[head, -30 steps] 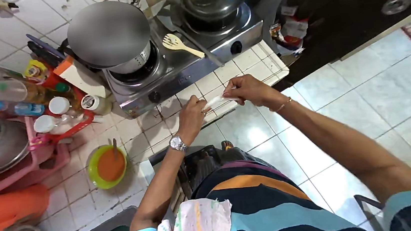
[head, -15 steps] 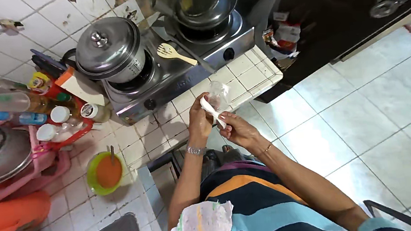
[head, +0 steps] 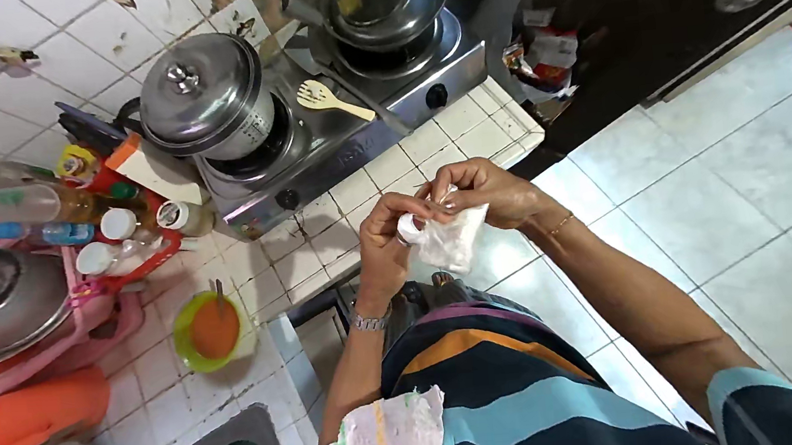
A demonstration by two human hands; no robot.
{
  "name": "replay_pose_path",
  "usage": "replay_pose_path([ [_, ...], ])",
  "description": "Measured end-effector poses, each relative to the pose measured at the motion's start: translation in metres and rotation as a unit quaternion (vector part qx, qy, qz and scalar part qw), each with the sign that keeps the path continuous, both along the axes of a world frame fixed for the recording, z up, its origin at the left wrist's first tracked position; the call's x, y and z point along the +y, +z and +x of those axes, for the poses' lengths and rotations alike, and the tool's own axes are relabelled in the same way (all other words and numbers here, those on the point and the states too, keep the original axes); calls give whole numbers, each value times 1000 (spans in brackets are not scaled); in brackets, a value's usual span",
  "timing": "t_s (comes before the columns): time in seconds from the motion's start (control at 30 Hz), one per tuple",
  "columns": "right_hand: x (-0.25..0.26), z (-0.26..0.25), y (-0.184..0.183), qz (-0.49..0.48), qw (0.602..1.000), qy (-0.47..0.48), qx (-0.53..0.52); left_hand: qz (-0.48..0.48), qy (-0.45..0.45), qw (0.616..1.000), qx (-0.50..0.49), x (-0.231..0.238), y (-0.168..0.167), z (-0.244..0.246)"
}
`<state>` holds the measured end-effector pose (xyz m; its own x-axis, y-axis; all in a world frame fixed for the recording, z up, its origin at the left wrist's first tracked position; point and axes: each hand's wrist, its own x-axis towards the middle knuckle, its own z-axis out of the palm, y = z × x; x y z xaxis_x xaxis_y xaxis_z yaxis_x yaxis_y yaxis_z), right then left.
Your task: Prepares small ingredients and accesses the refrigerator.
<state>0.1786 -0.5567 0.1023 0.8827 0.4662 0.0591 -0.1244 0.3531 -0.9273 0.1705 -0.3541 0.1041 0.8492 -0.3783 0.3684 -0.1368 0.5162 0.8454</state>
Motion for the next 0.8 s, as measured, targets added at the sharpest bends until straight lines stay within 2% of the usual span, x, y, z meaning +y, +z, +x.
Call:
replay_pose_path([
  [0.07,-5,6,10,-74,996,-13,-38,100,4,992,-78,8,4,5],
  [0.13,-9,9,21,-129,987,-18,-90,195,14,974,-111,17,8,7],
  [0.27,-7,11,30,-202,965,2,-167,293,-2,951,-102,29,10,3],
  [0.43,5,9,29,-264,947,54,-175,417,-40,904,-79,39,21,-5],
  [0.5,12,4,33,-284,944,21,-167,410,-5,909,-70,36,15,-8],
  [0.63,29,-9,29,-329,925,-90,-168,318,139,937,-35,15,-13,-23],
  [0.8,39,-13,10,-287,934,-159,-142,155,258,952,62,-3,-42,-37],
])
